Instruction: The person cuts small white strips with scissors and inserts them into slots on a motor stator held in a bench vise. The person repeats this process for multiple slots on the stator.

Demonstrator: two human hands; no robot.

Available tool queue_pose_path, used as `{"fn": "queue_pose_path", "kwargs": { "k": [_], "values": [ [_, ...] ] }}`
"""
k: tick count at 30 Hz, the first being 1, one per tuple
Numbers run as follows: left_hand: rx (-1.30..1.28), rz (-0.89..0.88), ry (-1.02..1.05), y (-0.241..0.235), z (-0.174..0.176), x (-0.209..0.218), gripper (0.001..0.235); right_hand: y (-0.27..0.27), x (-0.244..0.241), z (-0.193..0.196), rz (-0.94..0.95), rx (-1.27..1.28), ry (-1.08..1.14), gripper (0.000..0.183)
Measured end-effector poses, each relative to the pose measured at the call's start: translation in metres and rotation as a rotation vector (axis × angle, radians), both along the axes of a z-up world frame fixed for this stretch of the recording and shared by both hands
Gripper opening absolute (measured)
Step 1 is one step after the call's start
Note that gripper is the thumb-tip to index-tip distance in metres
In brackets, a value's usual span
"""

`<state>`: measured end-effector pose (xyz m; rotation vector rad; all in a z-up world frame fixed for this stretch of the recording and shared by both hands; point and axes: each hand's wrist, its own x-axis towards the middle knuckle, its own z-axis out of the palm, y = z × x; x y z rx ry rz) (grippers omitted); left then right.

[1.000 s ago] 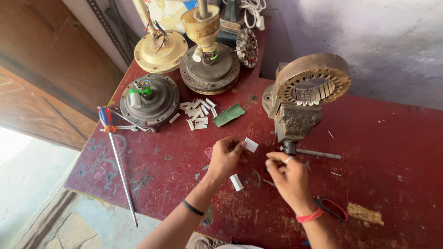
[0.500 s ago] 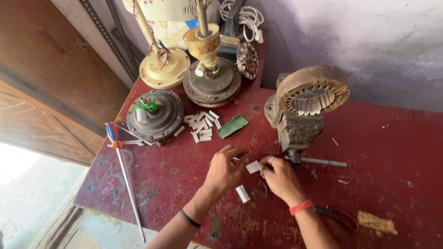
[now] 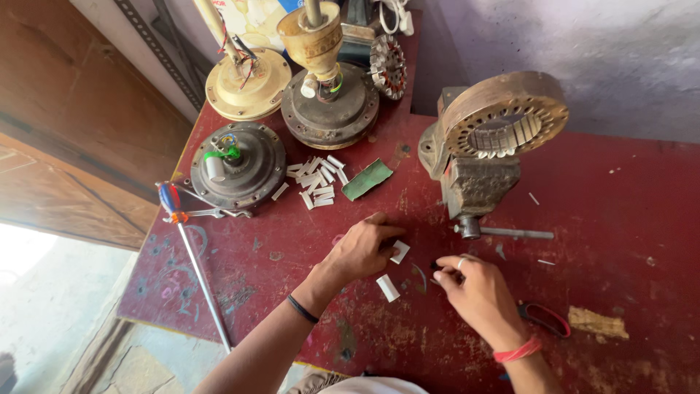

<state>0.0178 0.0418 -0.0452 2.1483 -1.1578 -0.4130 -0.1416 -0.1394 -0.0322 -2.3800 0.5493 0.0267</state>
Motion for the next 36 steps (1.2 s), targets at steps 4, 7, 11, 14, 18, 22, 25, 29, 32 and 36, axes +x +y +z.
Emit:
{"fn": "queue_pose_path", "kwargs": {
  "k": [4, 7, 11, 14, 18, 22, 25, 29, 32, 36],
  "values": [
    [0.212, 0.01, 0.03, -0.011, 0.007, -0.003, 0.036, 0.011, 0.015, -0.01, -0.02, -0.004, -0.049, 0.034],
    [0.241, -0.01, 0.009, -0.012, 0.01, -0.003, 0.026, 0.024, 0.032, -0.007, -0.017, -0.054, -0.001, 0.04],
    [0.277, -0.018, -0.014, -0.01, 0.01, -0.002, 0.022, 0.039, 0.045, 0.002, 0.006, -0.2, -0.057, 0.046],
    [0.137, 0.018, -0.037, -0.008, 0.008, -0.003, 0.045, 0.042, 0.051, 0.008, -0.02, -0.143, 0.028, 0.037],
    [0.034, 0.024, -0.012, -0.005, 0.006, -0.003, 0.049, 0.041, 0.06, 0.015, -0.023, -0.089, 0.134, 0.033],
    [0.119, 0.055, -0.003, -0.007, 0.006, -0.004, 0.039, 0.04, 0.066, 0.022, -0.012, -0.086, 0.193, 0.033],
    [0.161, 0.064, -0.006, -0.011, 0.003, -0.008, 0.031, 0.04, 0.064, 0.023, 0.017, -0.138, 0.148, 0.034],
    [0.251, 0.073, -0.023, -0.016, -0.004, -0.008, 0.033, 0.043, 0.064, 0.022, 0.038, -0.184, 0.166, 0.036],
    [0.322, 0.04, -0.06, -0.019, -0.009, -0.005, 0.03, 0.043, 0.067, 0.024, 0.012, -0.119, 0.247, 0.03],
    [0.307, 0.047, -0.072, -0.018, -0.017, -0.006, 0.025, 0.041, 0.067, 0.022, 0.041, -0.103, 0.244, 0.029]
  ]
}}
